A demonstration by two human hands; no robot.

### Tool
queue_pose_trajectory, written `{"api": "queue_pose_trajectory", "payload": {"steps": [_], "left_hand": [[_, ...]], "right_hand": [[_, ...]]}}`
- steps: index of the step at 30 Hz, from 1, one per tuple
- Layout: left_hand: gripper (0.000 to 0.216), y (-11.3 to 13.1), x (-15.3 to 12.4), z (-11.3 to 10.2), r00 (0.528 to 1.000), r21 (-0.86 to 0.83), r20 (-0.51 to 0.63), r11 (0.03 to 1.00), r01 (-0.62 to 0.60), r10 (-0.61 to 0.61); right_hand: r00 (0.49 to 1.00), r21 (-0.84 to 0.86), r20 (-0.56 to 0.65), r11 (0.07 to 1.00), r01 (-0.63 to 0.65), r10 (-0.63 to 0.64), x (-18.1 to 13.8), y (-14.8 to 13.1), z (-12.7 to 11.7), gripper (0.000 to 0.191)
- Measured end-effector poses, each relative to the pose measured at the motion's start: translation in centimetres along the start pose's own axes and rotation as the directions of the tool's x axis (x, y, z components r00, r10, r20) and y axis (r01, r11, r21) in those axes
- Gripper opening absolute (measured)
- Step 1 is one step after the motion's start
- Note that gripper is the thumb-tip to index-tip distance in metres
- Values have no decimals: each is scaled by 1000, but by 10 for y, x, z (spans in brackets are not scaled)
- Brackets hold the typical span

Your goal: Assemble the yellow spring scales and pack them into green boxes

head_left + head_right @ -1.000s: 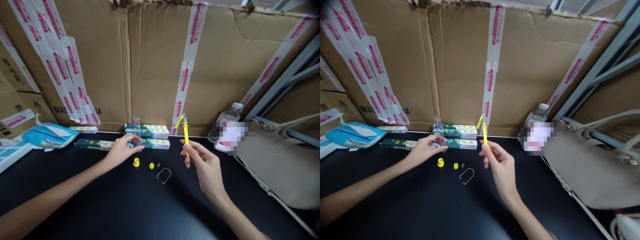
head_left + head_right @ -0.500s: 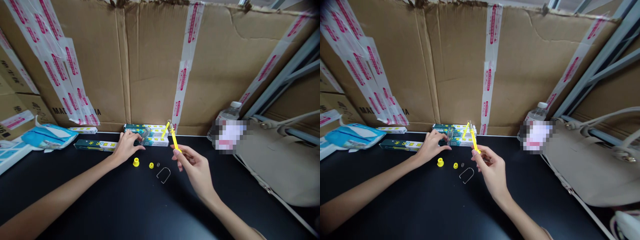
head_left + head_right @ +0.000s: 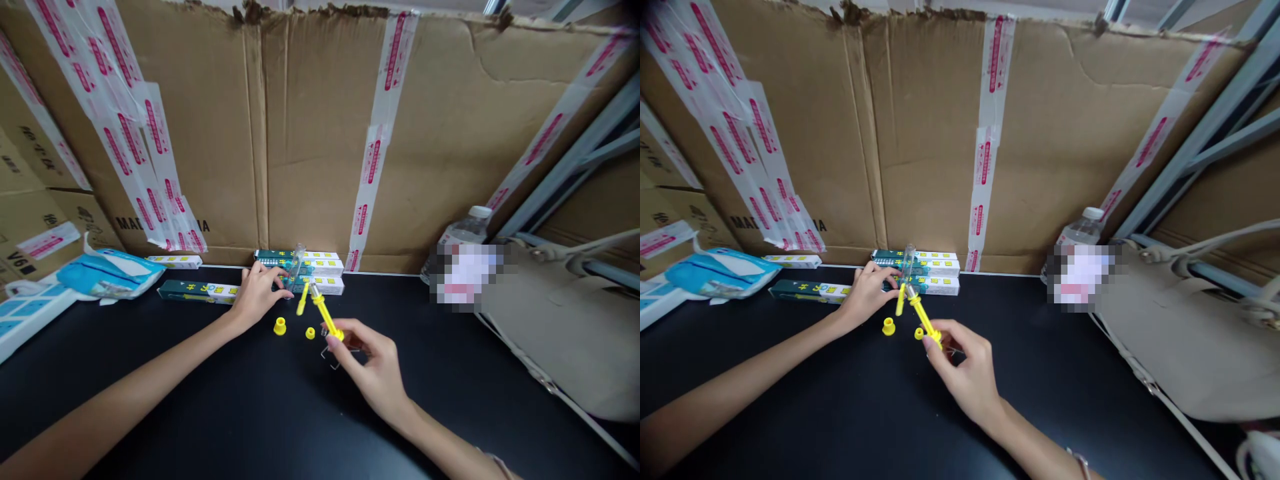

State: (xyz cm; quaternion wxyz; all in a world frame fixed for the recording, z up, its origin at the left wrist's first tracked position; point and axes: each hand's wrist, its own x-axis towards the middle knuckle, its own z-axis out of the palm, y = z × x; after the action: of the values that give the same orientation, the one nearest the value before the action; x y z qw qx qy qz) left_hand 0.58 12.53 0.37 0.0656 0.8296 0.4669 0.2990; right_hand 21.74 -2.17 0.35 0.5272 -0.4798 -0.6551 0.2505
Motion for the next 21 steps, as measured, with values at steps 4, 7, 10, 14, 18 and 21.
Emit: {"api": "queue_pose_trajectory", "payload": {"steps": [4, 7, 10, 14, 18, 21], "left_hand": [[23, 3, -2, -1, 999, 17, 36, 1000, 3, -3], [26, 5, -2, -1, 998, 30, 62, 1000, 8, -10], [27, 8, -4, -2, 996, 32, 87, 999, 6, -9], [27, 13, -3, -7, 988, 10, 149, 1000, -30, 28], [23, 17, 5, -6, 962, -53, 249, 994, -99, 109], [23, 19, 13, -3, 926, -125, 337, 983, -136, 171]], "right_hand": [[987, -63, 111, 990, 128, -120, -7, 0, 10, 14], [968, -98, 166, 974, 204, -186, -8, -2, 11, 12], [956, -99, 192, 965, 242, -220, -9, -4, 10, 11], [938, -87, 236, 956, 280, -253, -9, -5, 8, 12], [877, -85, 339, 917, 389, -341, -9, -5, 8, 14], [801, -53, 418, 869, 492, -428, -10, -6, 9, 17]]}}
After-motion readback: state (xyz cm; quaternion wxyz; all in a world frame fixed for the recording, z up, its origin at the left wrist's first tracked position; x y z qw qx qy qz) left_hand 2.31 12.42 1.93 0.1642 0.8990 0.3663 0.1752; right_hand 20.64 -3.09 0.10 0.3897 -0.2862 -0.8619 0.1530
